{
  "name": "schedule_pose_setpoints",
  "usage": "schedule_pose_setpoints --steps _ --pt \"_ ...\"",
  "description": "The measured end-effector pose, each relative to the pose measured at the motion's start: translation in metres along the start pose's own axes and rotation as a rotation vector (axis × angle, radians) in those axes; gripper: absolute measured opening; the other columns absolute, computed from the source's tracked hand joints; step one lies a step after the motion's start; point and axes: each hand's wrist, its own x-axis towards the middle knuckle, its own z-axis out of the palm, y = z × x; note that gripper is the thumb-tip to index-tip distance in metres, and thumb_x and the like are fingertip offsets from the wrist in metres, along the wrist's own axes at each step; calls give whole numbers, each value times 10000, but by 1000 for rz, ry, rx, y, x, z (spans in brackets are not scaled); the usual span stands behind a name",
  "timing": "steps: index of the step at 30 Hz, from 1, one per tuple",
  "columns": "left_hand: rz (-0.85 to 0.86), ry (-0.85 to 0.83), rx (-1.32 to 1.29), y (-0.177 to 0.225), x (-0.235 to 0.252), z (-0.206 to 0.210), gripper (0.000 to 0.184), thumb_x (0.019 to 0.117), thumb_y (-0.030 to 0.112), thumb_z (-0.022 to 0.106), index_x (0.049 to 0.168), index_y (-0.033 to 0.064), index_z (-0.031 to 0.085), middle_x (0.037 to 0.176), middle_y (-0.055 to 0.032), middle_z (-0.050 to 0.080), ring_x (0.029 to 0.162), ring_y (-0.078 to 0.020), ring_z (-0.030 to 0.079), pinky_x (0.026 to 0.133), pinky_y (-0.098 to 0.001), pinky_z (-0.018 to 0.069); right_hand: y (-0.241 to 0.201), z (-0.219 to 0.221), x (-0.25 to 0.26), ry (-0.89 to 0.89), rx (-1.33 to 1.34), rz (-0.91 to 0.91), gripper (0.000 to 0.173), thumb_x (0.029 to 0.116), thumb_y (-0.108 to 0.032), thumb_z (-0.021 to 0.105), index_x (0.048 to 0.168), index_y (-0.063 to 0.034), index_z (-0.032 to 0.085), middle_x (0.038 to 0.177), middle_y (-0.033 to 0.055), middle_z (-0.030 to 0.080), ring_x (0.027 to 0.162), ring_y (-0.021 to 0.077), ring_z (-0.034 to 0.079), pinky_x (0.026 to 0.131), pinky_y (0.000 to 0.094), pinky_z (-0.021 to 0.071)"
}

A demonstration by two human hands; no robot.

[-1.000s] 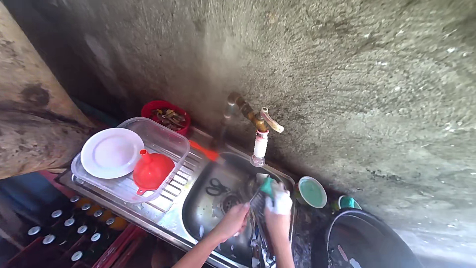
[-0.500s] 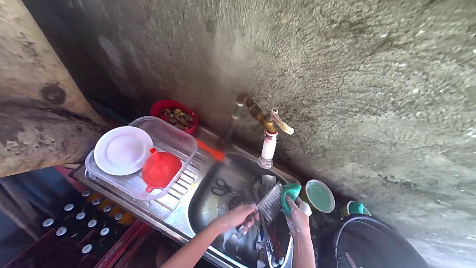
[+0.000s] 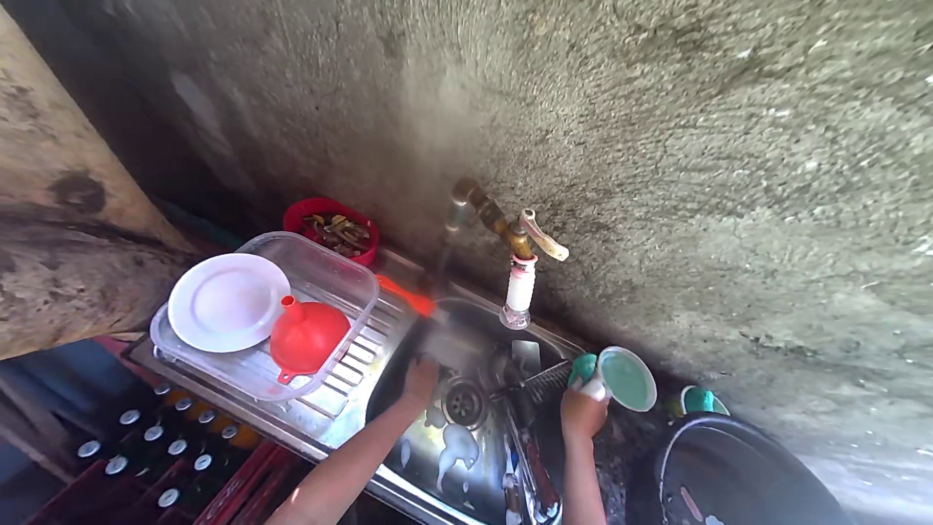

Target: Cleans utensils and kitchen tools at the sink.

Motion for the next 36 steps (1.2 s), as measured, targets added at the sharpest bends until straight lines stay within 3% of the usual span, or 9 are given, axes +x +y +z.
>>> schedule_pose_setpoints --steps 6,9,11,13,15,17,26,29,36 --pt "4 44 -12 -3 4 6 690 963 -88 517 1594 129 341 1472 -292 478 1398 -476 419 1165 -690 213 -4 1 -2 128 -98 66 383 1036 -129 521 1390 -6 601 1339 311 588 1201 477 612 955 599 507" --pt "-120 30 -202 -5 -8 -4 655 997 83 531 1607 110 294 1429 -249 559 1358 -436 502 1176 -687 216 -9 -14 -10 166 127 68 393 996 -138 586 1349 34 609 1361 322 559 1239 481 578 998 603 484" --pt "-201 -41 -456 -9 -25 -21 522 1025 243 521 1509 71 434 1382 -232 599 1302 -402 560 1145 -642 316 -15 -22 -30 109 329 13 405 979 -102 615 1321 113 582 1354 350 549 1287 474 534 1091 565 422" --pt "-191 -37 -861 -15 -43 -29 406 1071 291 491 1349 5 565 1173 -217 647 1032 -329 644 921 -516 511 -26 -21 -62 -34 495 -27 366 969 -73 632 1256 152 604 1243 353 618 1204 446 597 1064 543 455" --pt "-115 -74 -1404 -12 -68 -27 391 1127 348 360 1174 44 602 786 -35 540 581 -116 497 547 -270 459 -39 -8 -96 -251 736 98 271 1004 -93 612 1180 107 657 1085 238 697 1023 275 677 937 431 542" --pt "-71 -283 -1829 -5 -99 -30 507 1116 479 246 1078 103 583 674 34 522 471 -42 446 450 -186 407 -47 7 -121 -513 1069 309 270 1074 -130 504 1199 83 613 1027 154 690 925 167 677 855 333 568" --pt "-157 -464 -1915 17 -134 3 513 1120 477 218 1006 108 556 600 31 455 428 -48 414 418 -175 382 -70 13 -145 -680 1007 485 166 1005 -79 628 1112 44 658 855 106 673 625 99 596 518 246 487" --pt "-200 -408 -1954 22 -147 11 510 1127 446 204 1015 95 557 588 32 435 431 -53 409 425 -178 379 -73 19 -140 -647 1040 563 173 1010 -82 620 1102 62 649 923 134 674 778 154 636 706 322 548" --pt "-85 -462 -1952 16 -183 22 527 1132 405 215 1030 53 593 592 18 515 451 -52 482 455 -175 433 -69 26 -79 -366 1137 400 151 1014 -56 586 1060 77 642 834 98 672 710 112 644 671 288 563"
